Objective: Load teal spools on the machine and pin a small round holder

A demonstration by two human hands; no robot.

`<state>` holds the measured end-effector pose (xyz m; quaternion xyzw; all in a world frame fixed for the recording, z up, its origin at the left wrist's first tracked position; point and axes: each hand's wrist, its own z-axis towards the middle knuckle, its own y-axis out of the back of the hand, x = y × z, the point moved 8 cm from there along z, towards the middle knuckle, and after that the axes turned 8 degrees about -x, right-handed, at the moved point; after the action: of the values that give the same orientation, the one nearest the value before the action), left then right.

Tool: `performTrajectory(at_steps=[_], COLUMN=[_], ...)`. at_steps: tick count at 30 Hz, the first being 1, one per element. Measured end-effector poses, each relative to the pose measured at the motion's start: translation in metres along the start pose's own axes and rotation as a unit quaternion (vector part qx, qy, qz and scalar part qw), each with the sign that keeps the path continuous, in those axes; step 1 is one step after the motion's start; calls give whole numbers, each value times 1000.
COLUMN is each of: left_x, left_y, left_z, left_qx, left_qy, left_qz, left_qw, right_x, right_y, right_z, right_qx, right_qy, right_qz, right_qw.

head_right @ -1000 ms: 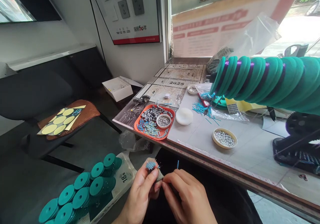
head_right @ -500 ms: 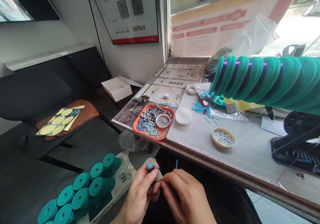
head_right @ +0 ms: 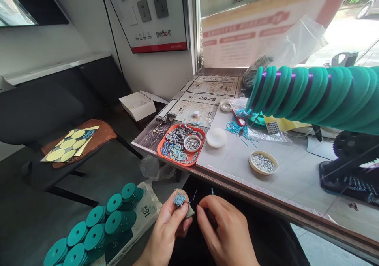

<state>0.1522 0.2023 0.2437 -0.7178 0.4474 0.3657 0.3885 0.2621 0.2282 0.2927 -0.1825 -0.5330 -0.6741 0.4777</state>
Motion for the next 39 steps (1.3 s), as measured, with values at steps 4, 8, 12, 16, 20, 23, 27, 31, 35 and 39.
performTrajectory(at_steps=[4,8,12,16,20,23,27,31,35,39], left_x=[-7,-6,-6,-13,-19,-17,-13,-21,-22,-21], left_y=[-2,1,5,10,10,7,5,9,9,7], left_z=[1,3,4,3,3,4,4,2,1,0], left_qx=[13,-3,-14,-29,-41,-26,-8,-9,6,15], left_qy=[-51,-55,-74,-127,-143,-125,-99,-124,-110,-114], left_qz=[27,41,85,94,93,87,68,24,-19,-18], left_qw=[998,998,993,987,985,988,993,992,994,993], right_x=[-3,-3,-2,-2,4,17,33,36,31,28], right_y=[1,-1,-1,-1,2,6,8,2,4,7], right_z=[0,-1,-1,-2,-3,-1,0,-1,-2,-3], right_qx=[-12,-8,-5,2,-15,-42,-79,-59,-75,-77], right_qy=[-20,-22,-14,12,71,151,231,230,200,207], right_qz=[-41,-47,-43,-42,-55,-110,-166,-103,-89,-79], right_qw=[999,999,999,999,996,982,955,966,973,972])
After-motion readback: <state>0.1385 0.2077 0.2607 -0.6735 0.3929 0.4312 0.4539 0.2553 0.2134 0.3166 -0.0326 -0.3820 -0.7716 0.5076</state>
